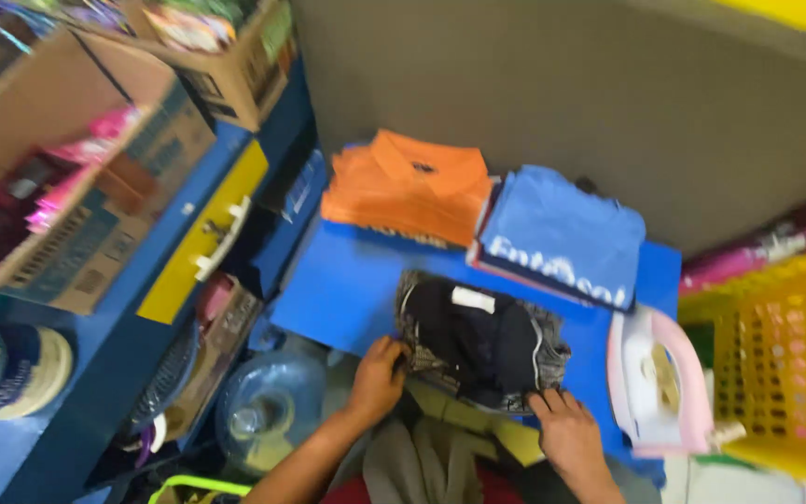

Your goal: Ironing and folding various garments including t-shirts and cloths.

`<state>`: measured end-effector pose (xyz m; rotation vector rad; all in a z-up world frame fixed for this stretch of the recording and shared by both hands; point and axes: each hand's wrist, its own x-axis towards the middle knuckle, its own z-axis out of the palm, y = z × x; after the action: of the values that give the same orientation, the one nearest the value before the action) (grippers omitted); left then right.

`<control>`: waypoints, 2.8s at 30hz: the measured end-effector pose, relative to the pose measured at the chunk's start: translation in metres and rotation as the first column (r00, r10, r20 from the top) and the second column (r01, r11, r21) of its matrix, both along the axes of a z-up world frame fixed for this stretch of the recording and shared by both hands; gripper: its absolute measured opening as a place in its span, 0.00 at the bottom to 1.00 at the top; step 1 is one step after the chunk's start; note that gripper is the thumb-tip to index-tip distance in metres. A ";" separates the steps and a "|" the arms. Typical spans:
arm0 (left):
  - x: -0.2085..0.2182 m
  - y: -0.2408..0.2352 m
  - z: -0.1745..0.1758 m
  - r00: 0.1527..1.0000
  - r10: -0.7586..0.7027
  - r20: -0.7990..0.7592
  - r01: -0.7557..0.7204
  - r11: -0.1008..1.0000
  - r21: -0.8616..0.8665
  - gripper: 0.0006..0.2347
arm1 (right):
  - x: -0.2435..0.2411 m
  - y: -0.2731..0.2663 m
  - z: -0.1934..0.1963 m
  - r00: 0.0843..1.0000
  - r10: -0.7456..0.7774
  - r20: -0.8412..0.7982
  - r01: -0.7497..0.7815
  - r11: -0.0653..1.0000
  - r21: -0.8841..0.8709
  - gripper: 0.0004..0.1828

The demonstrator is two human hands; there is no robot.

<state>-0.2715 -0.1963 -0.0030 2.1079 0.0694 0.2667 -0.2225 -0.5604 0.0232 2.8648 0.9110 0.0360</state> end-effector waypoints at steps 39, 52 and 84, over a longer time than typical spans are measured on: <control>0.098 -0.088 0.057 0.999 -0.003 -0.042 0.032 0.695 0.718 0.12 | 0.027 0.047 0.013 0.946 -0.070 0.318 -0.135 0.803 0.580 0.25; 0.066 -0.065 0.070 0.964 0.248 0.098 -0.265 0.930 0.256 0.15 | 0.050 0.002 0.009 0.966 -0.256 0.029 0.148 0.640 0.754 0.29; 0.057 -0.144 0.063 0.954 -0.073 -0.292 0.273 0.617 0.738 0.28 | 0.047 0.011 -0.007 0.922 -0.387 -0.003 0.368 0.874 0.316 0.31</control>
<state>-0.2141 -0.3400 0.0603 2.9934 -0.1460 -0.1173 -0.1753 -0.5498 0.0165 3.2605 0.3400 0.2455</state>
